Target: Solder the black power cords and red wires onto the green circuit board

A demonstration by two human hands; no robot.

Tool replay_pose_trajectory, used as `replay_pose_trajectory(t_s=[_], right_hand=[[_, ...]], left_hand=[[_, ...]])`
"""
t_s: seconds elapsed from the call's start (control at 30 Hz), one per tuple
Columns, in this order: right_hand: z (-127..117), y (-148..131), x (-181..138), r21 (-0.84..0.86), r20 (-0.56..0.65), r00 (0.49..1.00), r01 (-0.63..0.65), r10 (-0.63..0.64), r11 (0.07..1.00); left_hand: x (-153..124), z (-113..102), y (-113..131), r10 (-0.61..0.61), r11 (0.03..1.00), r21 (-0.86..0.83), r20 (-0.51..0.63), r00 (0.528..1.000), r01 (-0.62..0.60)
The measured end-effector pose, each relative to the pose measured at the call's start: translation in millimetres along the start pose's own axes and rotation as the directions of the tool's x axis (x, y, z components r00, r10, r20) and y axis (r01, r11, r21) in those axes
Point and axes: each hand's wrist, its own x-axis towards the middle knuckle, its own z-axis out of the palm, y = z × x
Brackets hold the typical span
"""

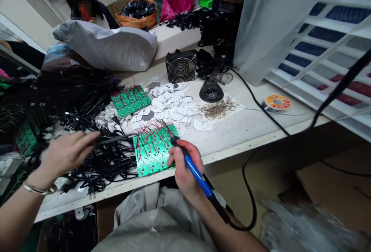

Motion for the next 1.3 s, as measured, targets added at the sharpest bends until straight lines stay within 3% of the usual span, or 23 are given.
replay_pose_trajectory(t_s=[0.1, 0.2, 0.33, 0.5, 0.7, 0.87, 1.03, 1.1, 1.2, 1.3], right_hand=[[-3, -1, 2, 0.010, -0.011, 1.000, 0.010, -0.010, 1.000], [-3, -1, 3, 0.004, -0.011, 1.000, 0.022, -0.022, 1.000], [0, -3, 2, 0.003, 0.008, 1.000, 0.019, -0.019, 1.000], [-3, -7, -4, -0.018, 0.035, 0.999, 0.036, -0.035, 0.999], [-11, -2, -8, -0.141, 0.107, 0.985, 0.149, -0.135, 0.979], [-5, -2, -3, -0.188, 0.295, 0.900, 0.385, -0.322, 0.904], [-3, -4, 1, -0.204, 0.335, 0.865, 0.453, -0.373, 0.868], [-4, -4, 1, -0.213, 0.361, 0.848, 0.480, -0.388, 0.851], [-3, -6, 2, -0.238, 0.458, 0.801, 0.530, -0.387, 0.814], [2, -8, 2, -0.263, 0.535, 0.767, 0.550, -0.355, 0.792]], left_hand=[[-22, 27, 24, 0.125, 0.988, -0.105, 0.072, 0.990, -0.117], [-26, 31, 42, 0.027, 0.982, -0.189, 0.013, 1.000, -0.024], [3, 11, 94, -0.059, 0.942, -0.336, -0.121, 0.991, 0.015], [51, 11, 153, -0.011, 0.964, -0.264, 0.024, 1.000, 0.017], [52, 27, 152, 0.004, 0.984, -0.179, 0.054, 0.999, 0.006], [48, 22, 149, 0.019, 0.979, -0.206, 0.108, 0.994, 0.003], [50, 21, 148, 0.030, 0.952, -0.307, 0.107, 0.994, 0.004], [47, 17, 146, -0.024, 0.877, -0.479, 0.042, 0.999, 0.041], [40, 9, 145, -0.146, 0.672, -0.738, -0.059, 0.988, 0.055], [33, 1, 146, -0.224, 0.584, -0.811, -0.111, 0.968, 0.042]])
